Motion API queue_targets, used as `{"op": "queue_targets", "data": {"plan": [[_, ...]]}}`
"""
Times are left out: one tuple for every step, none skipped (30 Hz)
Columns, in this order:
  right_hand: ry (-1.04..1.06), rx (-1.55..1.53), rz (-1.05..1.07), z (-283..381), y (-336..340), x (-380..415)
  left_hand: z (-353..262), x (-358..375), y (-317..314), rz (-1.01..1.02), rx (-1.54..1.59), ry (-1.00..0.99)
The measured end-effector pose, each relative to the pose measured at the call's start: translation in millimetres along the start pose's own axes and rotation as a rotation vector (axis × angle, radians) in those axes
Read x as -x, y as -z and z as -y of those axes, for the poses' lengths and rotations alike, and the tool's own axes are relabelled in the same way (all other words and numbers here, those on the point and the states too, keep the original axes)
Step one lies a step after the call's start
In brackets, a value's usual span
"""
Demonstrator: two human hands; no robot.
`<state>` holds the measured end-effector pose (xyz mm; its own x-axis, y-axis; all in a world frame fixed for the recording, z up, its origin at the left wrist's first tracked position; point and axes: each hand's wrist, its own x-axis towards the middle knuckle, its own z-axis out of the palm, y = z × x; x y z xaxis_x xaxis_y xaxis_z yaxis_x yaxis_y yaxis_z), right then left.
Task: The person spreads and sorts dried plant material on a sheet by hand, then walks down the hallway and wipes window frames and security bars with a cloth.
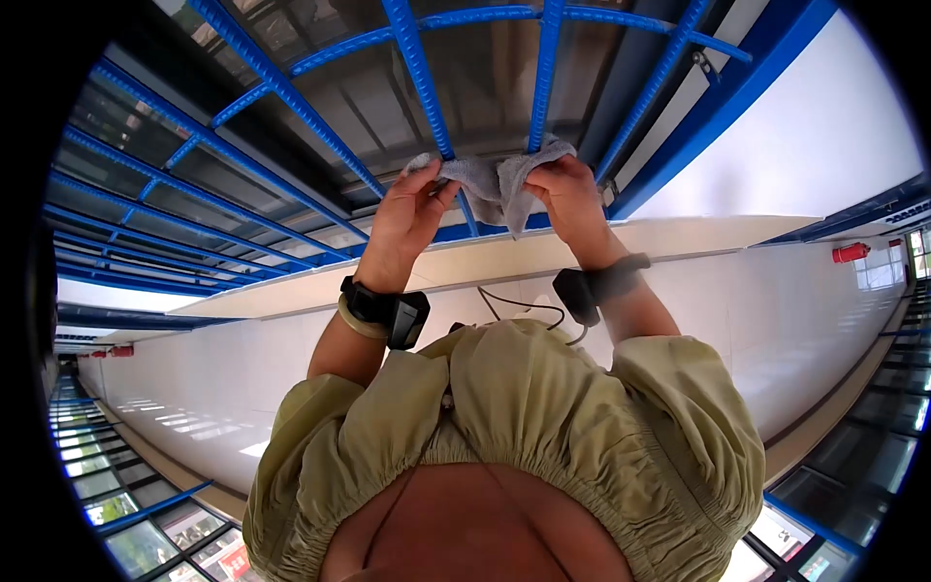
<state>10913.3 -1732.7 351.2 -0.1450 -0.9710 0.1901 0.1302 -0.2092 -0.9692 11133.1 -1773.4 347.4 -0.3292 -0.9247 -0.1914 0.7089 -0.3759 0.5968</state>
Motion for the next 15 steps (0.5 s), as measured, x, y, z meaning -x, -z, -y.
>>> {"op": "queue_targets", "data": {"plan": [[-0.162, -0.345, -0.108, 24, -9, -5, -18, 5, -20, 0.065, -0.007, -0.027], [-0.024, -0.265, -0.127, 48, -17, -11, -34, 10, -40, 0.125, -0.004, -0.054], [0.105, -0.181, -0.146, 71, -22, -17, -47, 16, -60, 0.199, -0.016, -0.131], [0.23, -0.097, -0.163, 89, -27, -23, -60, 22, -79, 0.27, -0.028, -0.209], [0.283, 0.023, -0.206, 109, -32, -30, -73, 28, -97, 0.354, -0.084, -0.386], [0.336, 0.14, -0.247, 122, -36, -36, -82, 33, -113, 0.436, -0.14, -0.569], [0.334, 0.18, -0.36, 125, -41, -41, -89, 32, -124, 0.452, -0.252, -0.836], [0.409, 0.302, -0.416, 119, -43, -43, -94, 25, -133, 0.46, -0.361, -1.109], [0.481, 0.428, -0.467, 104, -42, -44, -93, 8, -136, 0.363, -0.464, -1.323], [0.547, 0.559, -0.51, 92, -42, -44, -90, -1, -131, 0.255, -0.731, -1.478], [0.752, 0.689, -0.488, 84, -50, -37, -77, -11, -123, 0.177, -0.895, -1.634], [0.838, 0.883, -0.482, 64, -48, -37, -60, -20, -113, 0.097, -1.069, -1.782], [0.841, 0.943, -0.465, 41, -41, -39, -44, -18, -102, 0.12, -1.25, -1.76], [0.849, 1.003, -0.449, 21, -33, -42, -29, -18, -88, 0.143, -1.427, -1.735], [0.794, 0.988, -0.429, 7, -28, -42, -11, -33, -66, 0.145, -1.494, -1.683]]}}
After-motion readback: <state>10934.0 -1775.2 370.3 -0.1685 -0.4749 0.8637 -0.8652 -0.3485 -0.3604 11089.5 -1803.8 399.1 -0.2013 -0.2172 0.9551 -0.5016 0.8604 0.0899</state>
